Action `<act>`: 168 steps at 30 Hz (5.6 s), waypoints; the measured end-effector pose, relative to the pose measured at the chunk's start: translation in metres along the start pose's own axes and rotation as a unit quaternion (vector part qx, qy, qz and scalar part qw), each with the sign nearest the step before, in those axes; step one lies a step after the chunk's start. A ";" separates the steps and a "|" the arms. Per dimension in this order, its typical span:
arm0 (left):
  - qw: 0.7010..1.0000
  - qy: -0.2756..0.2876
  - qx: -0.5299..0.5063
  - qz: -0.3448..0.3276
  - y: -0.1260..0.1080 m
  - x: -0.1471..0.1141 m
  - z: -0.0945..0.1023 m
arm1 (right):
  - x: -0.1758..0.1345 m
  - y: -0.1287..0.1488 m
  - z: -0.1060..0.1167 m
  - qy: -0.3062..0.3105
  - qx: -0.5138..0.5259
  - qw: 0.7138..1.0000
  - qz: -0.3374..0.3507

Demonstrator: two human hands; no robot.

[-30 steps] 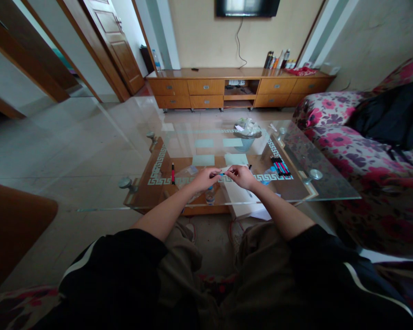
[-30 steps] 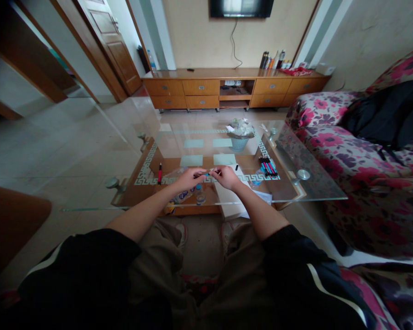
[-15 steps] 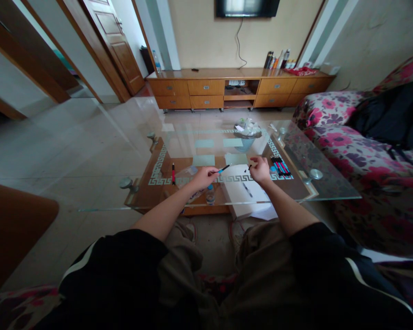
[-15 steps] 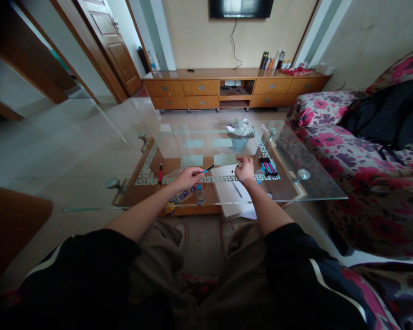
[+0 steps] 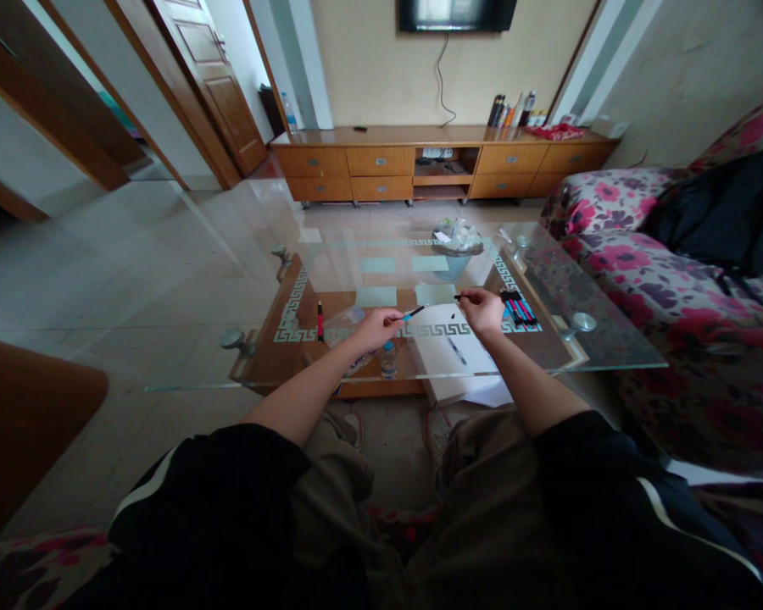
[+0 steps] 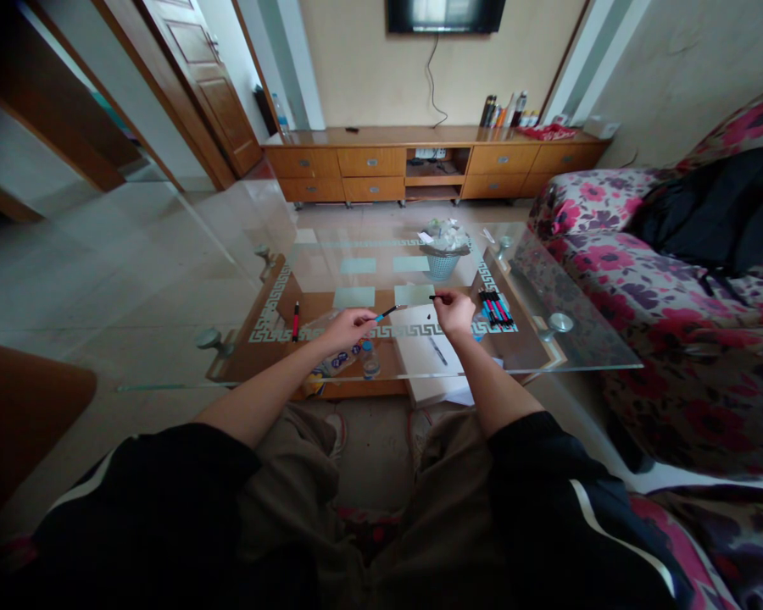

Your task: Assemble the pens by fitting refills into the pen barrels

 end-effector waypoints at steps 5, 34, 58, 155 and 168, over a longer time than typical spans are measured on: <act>1.000 0.002 0.009 -0.008 0.000 0.001 0.000 | -0.005 0.006 -0.018 0.081 0.225 0.967 -0.089; 0.999 -0.008 0.052 -0.011 0.004 0.002 0.002 | -0.025 0.035 -0.022 0.206 0.294 0.924 -0.133; 0.995 -0.019 0.092 -0.028 0.001 0.002 0.004 | -0.031 0.043 -0.024 0.231 0.269 0.929 -0.105; 0.987 0.039 0.156 -0.021 -0.004 -0.001 0.002 | -0.007 0.009 0.005 0.051 -0.168 0.984 0.043; 0.988 0.037 0.148 -0.021 -0.002 -0.001 0.000 | -0.011 0.006 -0.013 0.161 -0.252 0.952 0.072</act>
Point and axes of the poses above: each hand's wrist, its own x-axis towards the middle knuckle, its own z-axis out of the back of the hand, y = z × x, the point moved 3 cm from there along x, towards the middle knuckle, and after that the axes turned 8 degrees about -x, right-handed, at the moved point
